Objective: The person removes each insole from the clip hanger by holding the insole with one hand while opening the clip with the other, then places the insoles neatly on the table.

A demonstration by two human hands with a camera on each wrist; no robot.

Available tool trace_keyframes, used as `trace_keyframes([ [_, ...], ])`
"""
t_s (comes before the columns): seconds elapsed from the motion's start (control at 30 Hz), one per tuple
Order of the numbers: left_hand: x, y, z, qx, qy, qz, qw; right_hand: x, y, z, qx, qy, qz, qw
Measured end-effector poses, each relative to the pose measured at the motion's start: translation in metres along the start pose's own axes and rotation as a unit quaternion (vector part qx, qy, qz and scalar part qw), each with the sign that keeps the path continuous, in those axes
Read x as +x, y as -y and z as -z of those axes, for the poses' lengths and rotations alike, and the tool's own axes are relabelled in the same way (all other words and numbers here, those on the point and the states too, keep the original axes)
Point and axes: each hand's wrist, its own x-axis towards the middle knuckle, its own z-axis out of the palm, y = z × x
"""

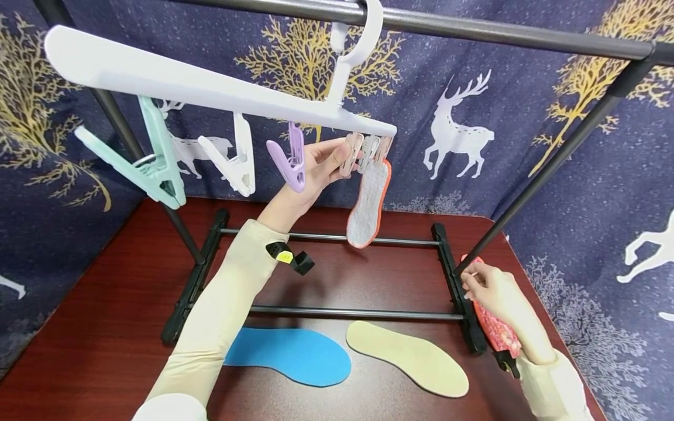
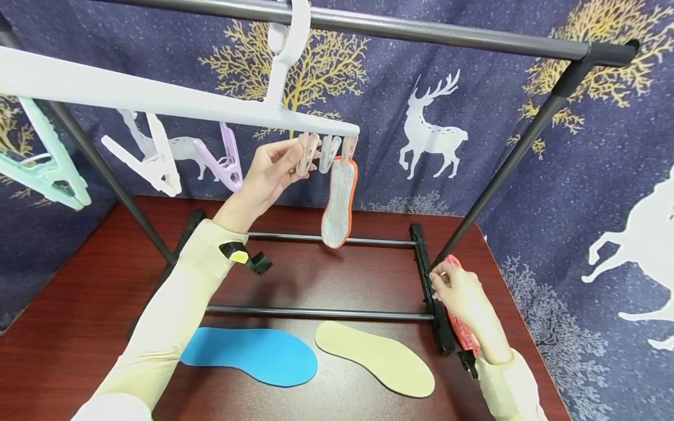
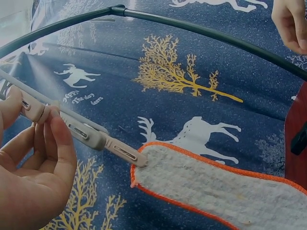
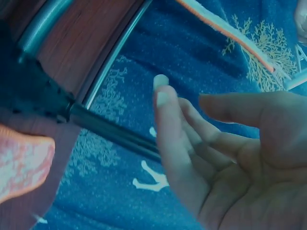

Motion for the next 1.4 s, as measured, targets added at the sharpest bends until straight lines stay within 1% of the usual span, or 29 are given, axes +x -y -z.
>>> trace_keyframes([
  [0.1, 0.001, -0.001, -0.001, -0.001, 0.004, -0.002, 1.0000, 0.005, 0.003, -0.006, 0.025, -0.033, 0.026, 0.9988],
  [0.2, 0.001, -0.001, -0.002, -0.002, 0.006, -0.003, 1.0000, 0.011, 0.006, -0.012, 0.043, -0.067, 0.052, 0.9954],
  [0.37, 0.002, 0.000, -0.001, -0.003, 0.002, 0.001, 1.0000, 0.026, 0.009, -0.023, 0.056, -0.122, 0.110, 0.9848],
  [0.43, 0.002, 0.000, -0.001, -0.003, -0.001, 0.003, 1.0000, 0.031, 0.011, -0.027, 0.060, -0.136, 0.126, 0.9809],
  [0.67, 0.002, 0.001, -0.001, -0.002, -0.005, 0.001, 1.0000, 0.049, 0.025, -0.037, 0.080, -0.132, 0.140, 0.9781],
  [0.8, 0.002, 0.000, -0.001, 0.001, -0.006, 0.004, 1.0000, 0.061, 0.035, -0.045, 0.094, -0.146, 0.159, 0.9720],
  [1.0, 0.002, 0.001, -0.001, 0.001, -0.009, 0.010, 0.9999, 0.075, 0.050, -0.050, 0.112, -0.137, 0.165, 0.9704],
  [1.23, 0.000, 0.000, -0.001, 0.016, 0.003, 0.000, 0.9999, 0.086, 0.061, -0.053, 0.106, -0.144, 0.178, 0.9677],
  [1.33, -0.001, 0.000, -0.001, 0.012, 0.003, -0.003, 0.9999, 0.089, 0.064, -0.054, 0.111, -0.140, 0.177, 0.9678],
  [1.4, -0.002, 0.000, -0.002, 0.007, -0.001, 0.001, 1.0000, 0.091, 0.066, -0.056, 0.116, -0.139, 0.176, 0.9677],
])
